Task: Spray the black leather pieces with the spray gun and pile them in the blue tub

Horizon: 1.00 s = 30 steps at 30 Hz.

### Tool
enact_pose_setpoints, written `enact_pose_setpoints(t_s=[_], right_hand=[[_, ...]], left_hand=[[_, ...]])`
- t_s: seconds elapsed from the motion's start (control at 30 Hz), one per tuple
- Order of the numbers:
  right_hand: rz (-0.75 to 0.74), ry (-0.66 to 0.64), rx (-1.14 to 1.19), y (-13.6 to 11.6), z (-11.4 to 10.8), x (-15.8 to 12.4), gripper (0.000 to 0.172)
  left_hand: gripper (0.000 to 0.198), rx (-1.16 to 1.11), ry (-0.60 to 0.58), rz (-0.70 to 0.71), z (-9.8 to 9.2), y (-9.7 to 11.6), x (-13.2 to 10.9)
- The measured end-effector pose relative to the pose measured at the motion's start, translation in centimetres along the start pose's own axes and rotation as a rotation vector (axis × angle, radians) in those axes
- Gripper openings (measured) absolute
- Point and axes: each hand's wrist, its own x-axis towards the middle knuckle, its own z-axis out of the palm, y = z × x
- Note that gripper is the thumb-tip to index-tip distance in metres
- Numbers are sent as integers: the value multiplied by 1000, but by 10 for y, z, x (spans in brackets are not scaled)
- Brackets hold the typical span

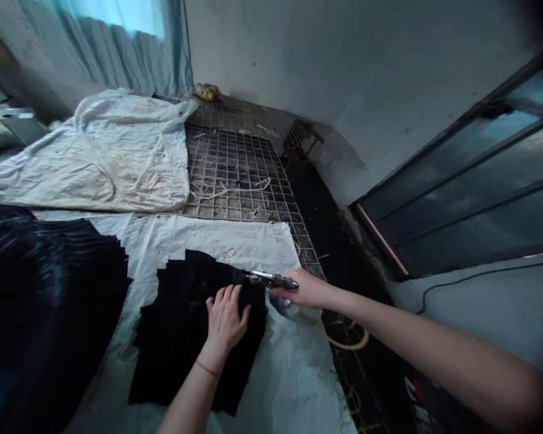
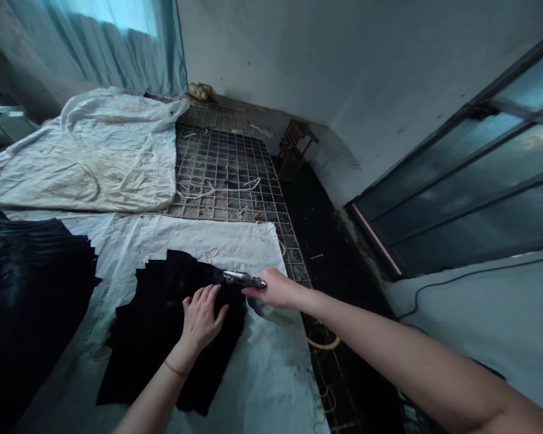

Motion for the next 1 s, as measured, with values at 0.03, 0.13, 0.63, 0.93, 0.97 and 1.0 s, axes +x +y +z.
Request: enact_pose_setpoints(t_s=[0.03, 0.13, 0.63, 0.93, 0.97, 1.0], right_hand=[[12, 3, -4, -1, 0, 2, 42], [28, -19, -20, -5, 0, 7, 42], [83, -63, -117, -17, 2, 23, 37], [103, -98, -105, -18, 7, 18, 36], [87, -125, -93, -18, 7, 14, 36], [81, -140, -69, -17, 6, 11, 35]], left_hand=[[47, -5, -4, -38, -2, 2, 3], [50, 17, -71, -103, -7, 6, 14], [39, 64, -94, -64, -2, 12, -1], [43, 63, -63, -53, -6, 8, -11], [44, 61, -64, -43, -8, 8, -13], [45, 61, -65, -31, -9, 7, -15]])
